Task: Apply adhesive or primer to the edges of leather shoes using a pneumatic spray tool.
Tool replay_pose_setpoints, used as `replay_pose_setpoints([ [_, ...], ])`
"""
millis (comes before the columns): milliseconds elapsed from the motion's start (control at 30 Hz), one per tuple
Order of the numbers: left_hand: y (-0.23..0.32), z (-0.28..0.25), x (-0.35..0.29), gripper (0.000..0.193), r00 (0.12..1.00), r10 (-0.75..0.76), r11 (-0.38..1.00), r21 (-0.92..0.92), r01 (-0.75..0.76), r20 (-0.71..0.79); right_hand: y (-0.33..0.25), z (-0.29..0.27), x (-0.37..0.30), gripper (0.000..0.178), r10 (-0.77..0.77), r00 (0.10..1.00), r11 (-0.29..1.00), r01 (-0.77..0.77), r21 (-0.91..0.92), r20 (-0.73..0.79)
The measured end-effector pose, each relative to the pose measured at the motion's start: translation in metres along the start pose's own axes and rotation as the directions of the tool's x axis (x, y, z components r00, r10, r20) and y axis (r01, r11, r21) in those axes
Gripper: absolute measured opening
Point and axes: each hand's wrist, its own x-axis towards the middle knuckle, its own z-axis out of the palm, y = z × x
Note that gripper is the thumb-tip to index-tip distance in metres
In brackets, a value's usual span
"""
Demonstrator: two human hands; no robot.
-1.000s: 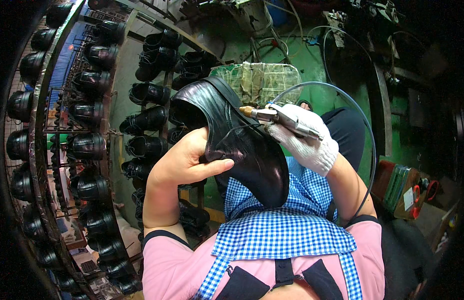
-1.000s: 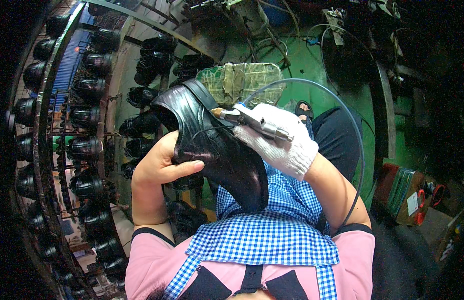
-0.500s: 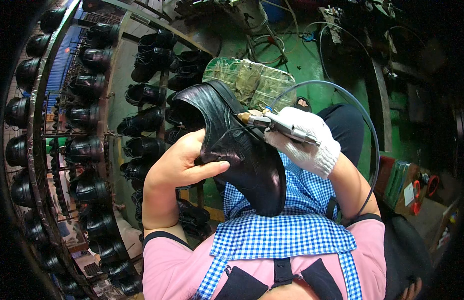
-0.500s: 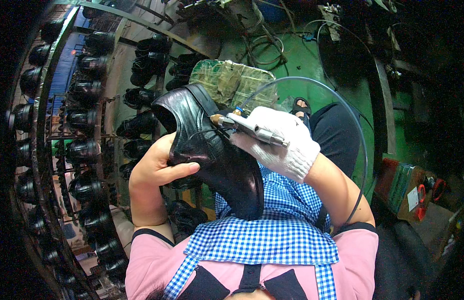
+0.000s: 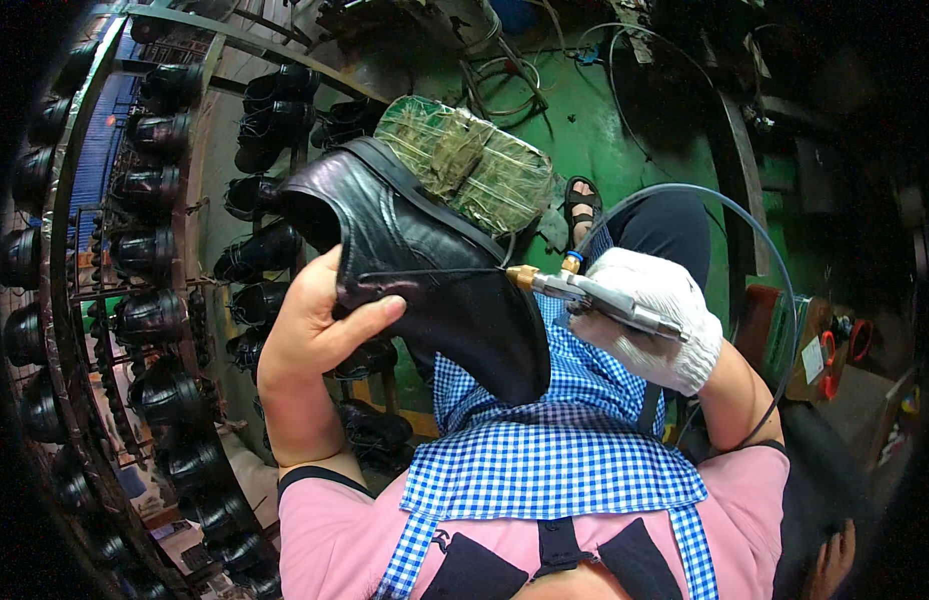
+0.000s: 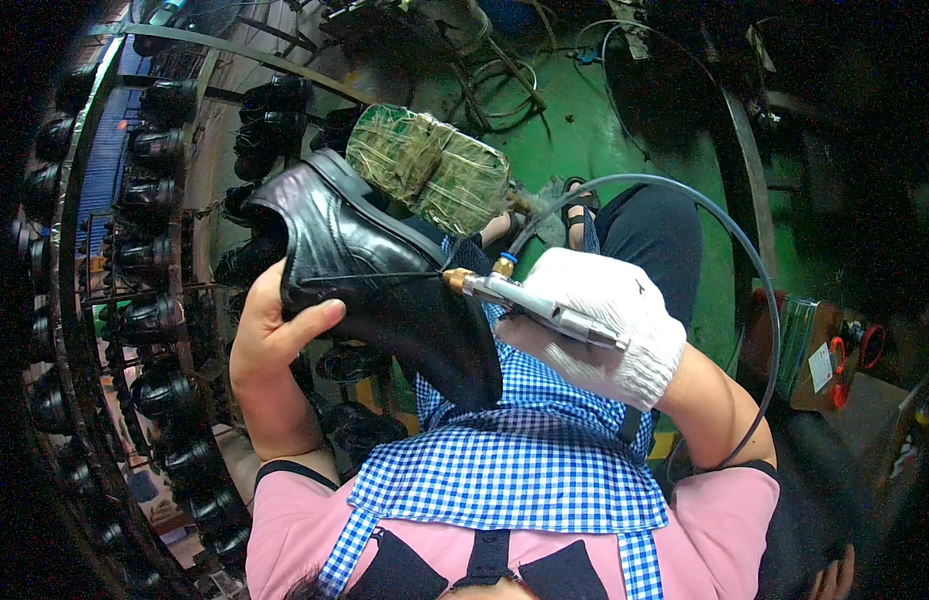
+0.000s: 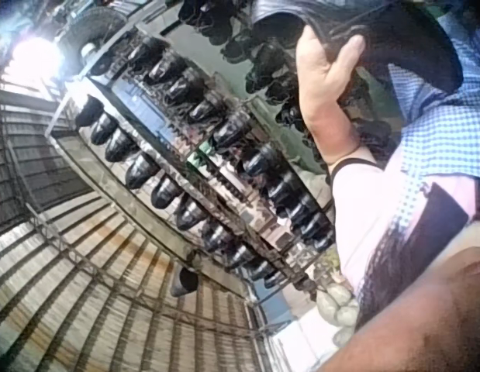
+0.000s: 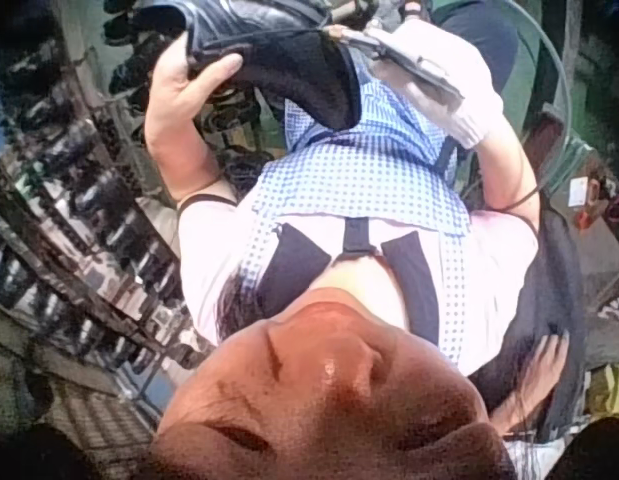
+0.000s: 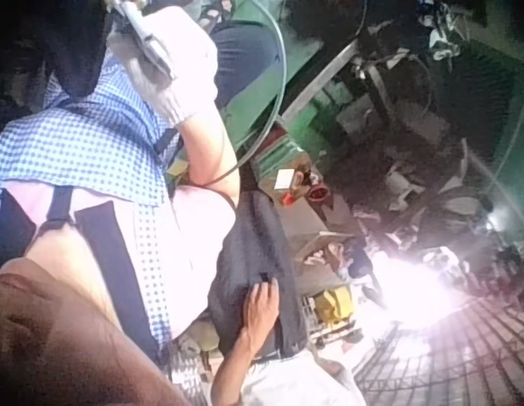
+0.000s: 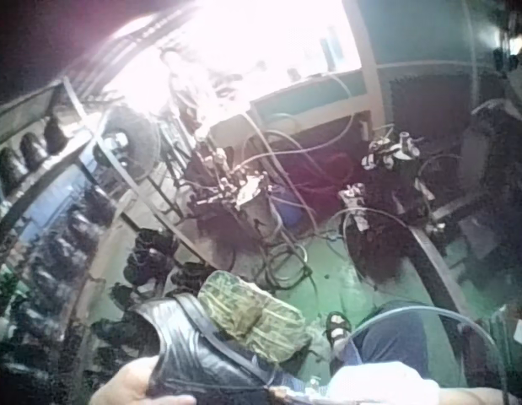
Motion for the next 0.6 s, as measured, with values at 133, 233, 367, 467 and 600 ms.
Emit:
replay_pose_setpoints([
  [133,0.001,-0.002,-0.003,0.023,0.987,-0.053,0.994,-0.101,0.038,-0.152,-0.002,0.002,-0.014,0.014,-0.010,0.997,0.998,0.014,0.055,-0.072],
  [233,-0.004,-0.008,-0.004,0.021,0.979,-0.005,0.998,-0.059,-0.007,-0.203,-0.003,0.006,-0.028,0.013,0.031,0.997,0.999,-0.028,0.038,-0.064],
  [367,-0.014,-0.010,-0.007,0.019,0.957,-0.013,0.998,-0.061,-0.005,-0.290,-0.003,0.023,-0.054,0.014,0.122,0.988,0.982,-0.106,0.157,-0.098],
  [467,-0.024,-0.008,-0.013,0.020,0.917,-0.034,0.995,-0.095,-0.005,-0.397,0.010,0.021,-0.055,0.013,0.211,0.955,0.925,-0.126,0.359,-0.208],
  [600,-0.023,0.011,-0.020,0.021,0.885,-0.003,0.989,-0.132,-0.066,-0.465,0.024,0.027,-0.028,0.027,0.320,0.874,0.882,-0.134,0.452,-0.366],
])
